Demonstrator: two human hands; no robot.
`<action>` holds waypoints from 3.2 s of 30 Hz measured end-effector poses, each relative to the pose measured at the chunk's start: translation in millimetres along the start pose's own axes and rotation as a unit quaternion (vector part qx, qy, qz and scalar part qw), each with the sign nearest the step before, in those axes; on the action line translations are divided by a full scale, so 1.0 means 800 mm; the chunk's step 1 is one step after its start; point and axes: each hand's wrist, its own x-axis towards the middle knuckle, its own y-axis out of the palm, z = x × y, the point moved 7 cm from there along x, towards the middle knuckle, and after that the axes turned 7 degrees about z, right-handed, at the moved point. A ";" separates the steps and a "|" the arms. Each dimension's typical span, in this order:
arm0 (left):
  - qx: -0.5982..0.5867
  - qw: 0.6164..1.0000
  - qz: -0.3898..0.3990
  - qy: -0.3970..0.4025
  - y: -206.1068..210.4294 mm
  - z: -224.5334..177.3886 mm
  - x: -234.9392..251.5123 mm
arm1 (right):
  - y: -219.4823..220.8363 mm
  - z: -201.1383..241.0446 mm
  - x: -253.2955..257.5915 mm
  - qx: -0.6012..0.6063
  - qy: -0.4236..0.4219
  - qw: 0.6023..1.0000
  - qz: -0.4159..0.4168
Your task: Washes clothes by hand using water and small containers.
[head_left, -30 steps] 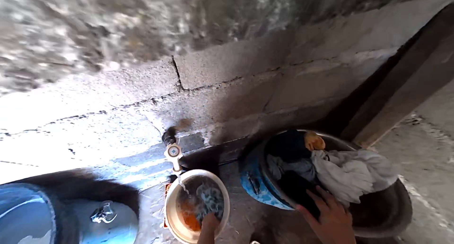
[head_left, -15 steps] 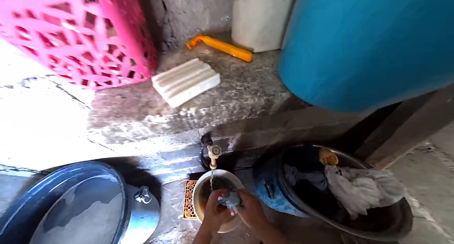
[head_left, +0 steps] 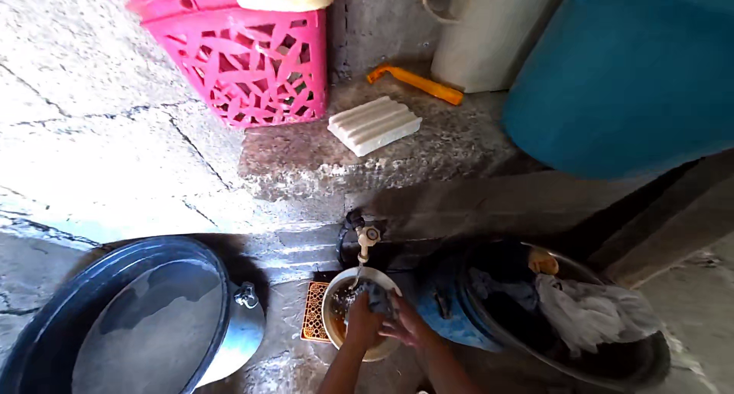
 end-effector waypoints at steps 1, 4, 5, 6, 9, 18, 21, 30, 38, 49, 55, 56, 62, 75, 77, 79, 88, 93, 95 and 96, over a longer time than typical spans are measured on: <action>0.021 0.999 0.034 0.010 0.006 -0.012 -0.006 | 0.014 -0.003 0.005 0.050 -0.015 0.998 0.019; -0.079 0.991 0.088 0.062 -0.001 -0.016 -0.026 | 0.036 -0.001 0.016 0.220 -0.085 0.969 0.078; -0.184 0.976 0.073 0.087 -0.012 -0.005 -0.029 | 0.036 -0.002 0.017 0.240 -0.089 0.964 0.070; -0.306 0.944 0.039 0.117 -0.024 0.011 -0.028 | 0.035 -0.004 0.016 0.253 -0.085 0.962 0.056; -0.547 0.822 -0.040 0.153 -0.055 0.051 -0.007 | 0.055 0.005 -0.001 0.269 -0.052 0.961 0.040; -0.481 0.866 -0.058 0.126 -0.040 0.058 0.044 | 0.055 -0.014 0.001 0.256 0.037 0.961 0.097; -0.285 0.947 -0.011 0.150 -0.030 0.026 0.040 | 0.041 -0.022 0.021 0.213 0.056 0.965 0.144; -0.071 0.988 -0.133 -0.014 -0.041 0.023 0.054 | 0.037 0.072 -0.010 -0.148 -0.256 0.952 -0.080; -0.183 0.980 0.006 -0.074 0.018 0.019 0.044 | 0.041 0.104 -0.057 -0.451 -0.315 0.831 0.087; -0.270 0.945 0.139 -0.117 0.085 0.049 0.055 | -0.357 0.168 -0.173 0.111 -0.382 0.846 -0.356; -0.178 0.953 0.010 -0.246 0.041 0.178 0.091 | -0.526 0.127 -0.168 -0.194 -0.170 0.843 -0.471; -0.148 0.956 0.005 -0.253 0.035 0.196 0.103 | -0.531 0.120 -0.162 -0.299 -0.139 0.824 -0.461; 0.255 0.919 0.137 -0.268 0.066 0.309 0.194 | -0.503 0.069 -0.137 -0.497 -0.168 0.748 -0.407; 0.357 0.878 0.206 -0.244 0.114 0.233 0.120 | -0.205 0.005 -0.012 -0.622 -0.261 0.724 -0.142; 0.345 0.898 0.208 -0.176 0.100 0.170 0.088 | -0.133 -0.029 0.037 -0.644 -0.153 0.749 0.020; 0.320 0.921 0.198 -0.102 0.076 0.110 0.059 | -0.076 -0.051 0.064 -0.646 -0.111 0.747 0.105; -0.132 0.974 -0.080 0.167 0.029 0.094 0.006 | 0.020 0.095 -0.087 -0.391 -0.328 0.860 -0.015; -0.216 0.974 -0.051 0.051 0.049 0.091 0.052 | -0.009 0.118 -0.109 -0.137 -0.334 0.931 -0.060; -0.242 0.967 -0.066 0.044 0.027 0.075 0.044 | -0.054 0.101 -0.074 -0.076 -0.268 0.951 -0.135; -0.243 0.966 -0.073 0.050 0.017 0.064 0.038 | -0.071 0.088 -0.053 -0.058 -0.218 0.962 -0.156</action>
